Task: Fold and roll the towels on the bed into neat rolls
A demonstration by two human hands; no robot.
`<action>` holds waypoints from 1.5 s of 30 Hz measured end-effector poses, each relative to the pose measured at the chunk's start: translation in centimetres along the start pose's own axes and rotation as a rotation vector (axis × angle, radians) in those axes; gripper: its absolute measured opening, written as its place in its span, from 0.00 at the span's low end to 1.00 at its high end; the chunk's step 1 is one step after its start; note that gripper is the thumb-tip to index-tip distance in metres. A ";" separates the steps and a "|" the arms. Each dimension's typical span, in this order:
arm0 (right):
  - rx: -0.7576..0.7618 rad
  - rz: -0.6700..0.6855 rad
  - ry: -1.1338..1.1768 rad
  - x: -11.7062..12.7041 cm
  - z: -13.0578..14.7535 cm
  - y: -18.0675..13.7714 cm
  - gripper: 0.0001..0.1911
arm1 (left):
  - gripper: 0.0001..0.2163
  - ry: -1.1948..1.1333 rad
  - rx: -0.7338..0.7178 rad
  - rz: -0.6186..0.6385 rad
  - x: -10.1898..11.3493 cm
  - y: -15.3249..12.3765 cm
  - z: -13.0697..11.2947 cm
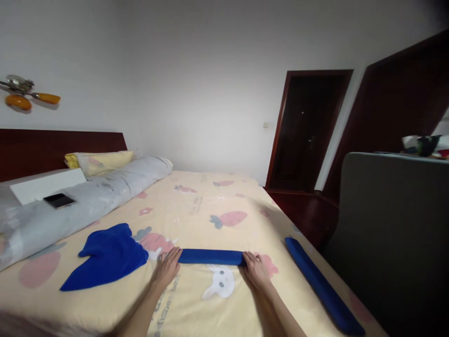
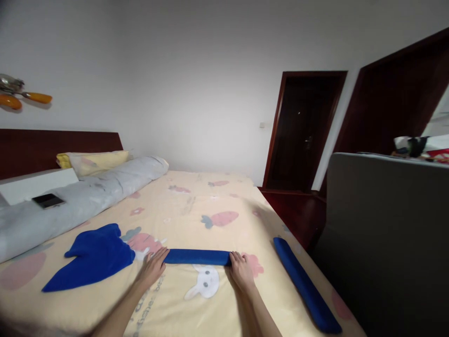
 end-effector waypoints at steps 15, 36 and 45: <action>0.035 -0.117 0.192 4.8 0.5 -3.7 0.14 | 0.26 -0.062 -0.130 -0.075 0.1 -1.2 0.6; 0.561 -0.278 0.338 34.1 17.0 4.7 0.17 | 0.21 -0.818 -0.012 0.221 -1.9 -4.5 -19.5; 0.469 -0.195 0.413 33.1 13.6 5.0 0.17 | 0.26 -0.602 -0.036 0.253 -3.2 -5.6 -19.6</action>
Point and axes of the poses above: each hand's wrist, its own y-axis towards the middle knuckle, its own x-axis out of the back of the hand, z = x × y, the point moved 6 cm from there along y, towards the middle knuckle, and after that the axes turned 6 degrees about y, right-handed, at the moved point
